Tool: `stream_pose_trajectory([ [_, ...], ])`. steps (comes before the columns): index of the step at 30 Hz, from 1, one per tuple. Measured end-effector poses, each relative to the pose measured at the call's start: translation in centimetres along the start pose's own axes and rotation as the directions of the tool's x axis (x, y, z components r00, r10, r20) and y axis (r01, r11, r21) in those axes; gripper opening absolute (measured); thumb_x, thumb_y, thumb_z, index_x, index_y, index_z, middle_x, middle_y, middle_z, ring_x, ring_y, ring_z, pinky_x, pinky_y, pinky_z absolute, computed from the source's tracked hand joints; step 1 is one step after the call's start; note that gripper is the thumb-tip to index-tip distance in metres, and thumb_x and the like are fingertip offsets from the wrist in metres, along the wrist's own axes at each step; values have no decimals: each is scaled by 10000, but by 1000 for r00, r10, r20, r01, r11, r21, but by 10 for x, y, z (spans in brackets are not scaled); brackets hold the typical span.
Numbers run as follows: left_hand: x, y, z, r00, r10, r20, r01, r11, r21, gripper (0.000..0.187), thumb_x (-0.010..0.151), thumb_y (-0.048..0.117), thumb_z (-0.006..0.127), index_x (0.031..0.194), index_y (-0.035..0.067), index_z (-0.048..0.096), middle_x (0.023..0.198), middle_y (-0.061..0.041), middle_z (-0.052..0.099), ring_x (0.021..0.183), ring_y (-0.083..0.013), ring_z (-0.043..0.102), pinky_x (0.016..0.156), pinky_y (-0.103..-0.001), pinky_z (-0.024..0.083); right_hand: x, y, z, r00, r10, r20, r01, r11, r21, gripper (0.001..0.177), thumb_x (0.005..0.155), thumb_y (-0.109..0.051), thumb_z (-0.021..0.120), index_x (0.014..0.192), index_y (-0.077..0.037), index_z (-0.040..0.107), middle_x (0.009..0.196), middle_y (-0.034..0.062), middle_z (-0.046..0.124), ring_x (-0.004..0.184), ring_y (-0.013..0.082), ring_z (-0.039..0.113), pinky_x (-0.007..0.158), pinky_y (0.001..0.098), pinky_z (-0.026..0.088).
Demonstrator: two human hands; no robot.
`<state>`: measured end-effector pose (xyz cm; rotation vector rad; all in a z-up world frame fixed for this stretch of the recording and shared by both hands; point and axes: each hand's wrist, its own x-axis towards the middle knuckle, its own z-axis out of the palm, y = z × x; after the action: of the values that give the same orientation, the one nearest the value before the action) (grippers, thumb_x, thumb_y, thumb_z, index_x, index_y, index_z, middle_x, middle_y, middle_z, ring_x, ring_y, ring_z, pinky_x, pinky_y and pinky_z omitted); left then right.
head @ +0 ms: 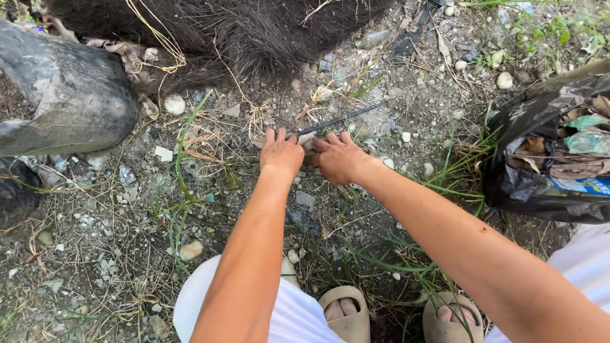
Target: Sorting through and collecting garden debris and organic matter into a bag.
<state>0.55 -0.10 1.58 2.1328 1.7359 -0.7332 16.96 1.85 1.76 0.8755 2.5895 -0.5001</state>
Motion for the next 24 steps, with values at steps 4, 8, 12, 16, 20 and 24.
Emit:
stream_pose_trajectory([
  [4,4,-3,9,999,5,-52,-7,999,-37,284,962,104,574,1173,97,764,1354,-36,636,1374,-274,415,1149,-501,251,4,3,4,998,32,62,-33,999,13,390,959,-362,588,1334,-283,661,1354,73,534,1276,311,431,1056,543,349],
  [8,-2,-2,-8,1000,13,-26,-14,999,-52,263,923,61,604,1123,88,773,1259,-42,684,1314,-280,446,1111,-486,289,-2,14,-4,1000,-18,5,18,997,-76,355,895,-216,627,1241,-215,707,1256,39,619,1218,276,508,1000,546,383],
  [12,0,-3,-5,976,-25,-217,-13,985,-172,206,890,32,639,1005,83,801,1152,-107,711,1205,-335,492,994,-427,393,-12,31,-22,987,-74,-140,71,997,-28,305,756,-54,650,978,-220,778,1062,-10,739,1091,235,628,907,520,426],
  [16,-8,3,-28,970,63,-234,-92,989,-117,187,862,-1,672,916,105,816,1054,-67,747,1204,-270,538,1033,-428,391,-22,52,-38,969,-29,-247,60,991,120,234,773,-48,650,904,-202,768,854,35,750,940,259,688,851,490,459],
  [20,-9,7,-40,939,107,-328,-181,962,-205,221,773,18,722,931,149,801,960,-87,748,1115,-288,580,962,-462,391,-39,67,-57,961,10,-275,46,979,198,157,748,-46,660,870,-142,686,761,92,724,804,340,702,732,484,514],
  [24,-17,14,-66,947,107,-303,-191,945,-264,143,805,38,712,867,135,797,933,-72,756,1085,-280,606,999,-472,371,-53,83,-64,938,52,-342,62,947,314,150,785,-36,647,924,-90,624,741,165,699,766,408,688,703,513,530],
])
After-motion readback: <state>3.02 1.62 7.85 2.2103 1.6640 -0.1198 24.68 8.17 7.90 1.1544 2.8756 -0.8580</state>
